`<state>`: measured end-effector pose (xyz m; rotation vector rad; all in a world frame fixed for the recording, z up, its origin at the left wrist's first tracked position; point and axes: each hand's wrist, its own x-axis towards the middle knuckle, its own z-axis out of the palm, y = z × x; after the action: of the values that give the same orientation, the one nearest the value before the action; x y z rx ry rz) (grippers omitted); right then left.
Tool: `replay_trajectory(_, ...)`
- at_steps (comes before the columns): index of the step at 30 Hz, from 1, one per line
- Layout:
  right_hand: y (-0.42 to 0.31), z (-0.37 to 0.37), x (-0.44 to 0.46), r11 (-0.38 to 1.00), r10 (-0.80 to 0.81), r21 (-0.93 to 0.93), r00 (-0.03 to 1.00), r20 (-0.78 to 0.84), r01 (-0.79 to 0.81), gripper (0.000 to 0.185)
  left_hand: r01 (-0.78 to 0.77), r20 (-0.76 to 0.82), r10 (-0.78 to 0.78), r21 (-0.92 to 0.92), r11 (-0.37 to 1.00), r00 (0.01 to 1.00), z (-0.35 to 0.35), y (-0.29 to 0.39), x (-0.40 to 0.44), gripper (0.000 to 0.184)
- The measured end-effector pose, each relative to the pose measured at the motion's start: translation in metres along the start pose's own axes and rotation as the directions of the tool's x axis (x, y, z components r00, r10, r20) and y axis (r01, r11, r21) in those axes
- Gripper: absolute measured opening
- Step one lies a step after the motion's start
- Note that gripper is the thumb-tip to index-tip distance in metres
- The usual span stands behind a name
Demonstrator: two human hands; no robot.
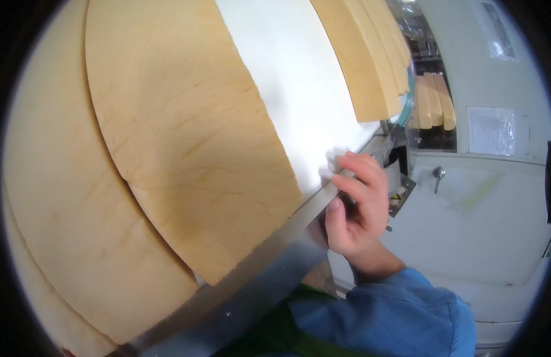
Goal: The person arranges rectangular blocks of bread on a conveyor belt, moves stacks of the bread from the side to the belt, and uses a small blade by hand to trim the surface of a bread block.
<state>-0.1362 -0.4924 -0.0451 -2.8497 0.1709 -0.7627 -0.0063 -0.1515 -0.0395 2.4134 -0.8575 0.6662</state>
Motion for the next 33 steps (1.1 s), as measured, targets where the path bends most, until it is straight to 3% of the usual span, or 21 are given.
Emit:
replay_trajectory(3,0.001,-0.002,-0.001,1.0,-0.004,0.006,1.0,0.01,0.004,0.029,-0.066,0.064,0.059,0.122,0.99,0.996,-0.006,-0.001,0.002,0.032)
replay_trajectory(8,0.002,-0.003,-0.002,0.999,-0.018,0.033,1.0,-0.023,0.019,0.032,-0.096,0.039,0.092,0.127,0.987,0.995,-0.006,0.004,0.003,0.026)
replay_trajectory(11,0.003,-0.003,-0.004,0.998,-0.022,0.054,0.998,-0.052,0.025,0.033,-0.058,0.149,0.024,0.232,0.971,0.989,-0.016,-0.012,-0.017,0.037)
replay_trajectory(15,0.004,-0.002,-0.006,0.994,-0.024,0.101,0.994,-0.107,0.034,0.029,0.028,0.085,-0.041,0.155,0.988,0.996,-0.009,-0.001,-0.019,0.038)
replay_trajectory(17,0.004,-0.005,-0.006,0.992,-0.016,0.119,0.993,-0.118,0.031,0.028,0.016,0.08,-0.035,0.223,0.975,0.996,-0.008,-0.006,-0.024,0.038)
replay_trajectory(26,0.004,-0.007,-0.009,0.977,-0.025,0.195,0.959,-0.283,0.082,0.023,0.001,-0.044,0.004,0.131,0.991,0.999,-0.001,0.009,-0.016,0.038)
replay_trajectory(33,0.008,-0.003,-0.016,0.966,-0.028,0.233,0.947,-0.321,0.108,0.016,0.035,-0.043,-0.031,0.082,0.996,0.999,-0.003,0.007,-0.027,0.039)
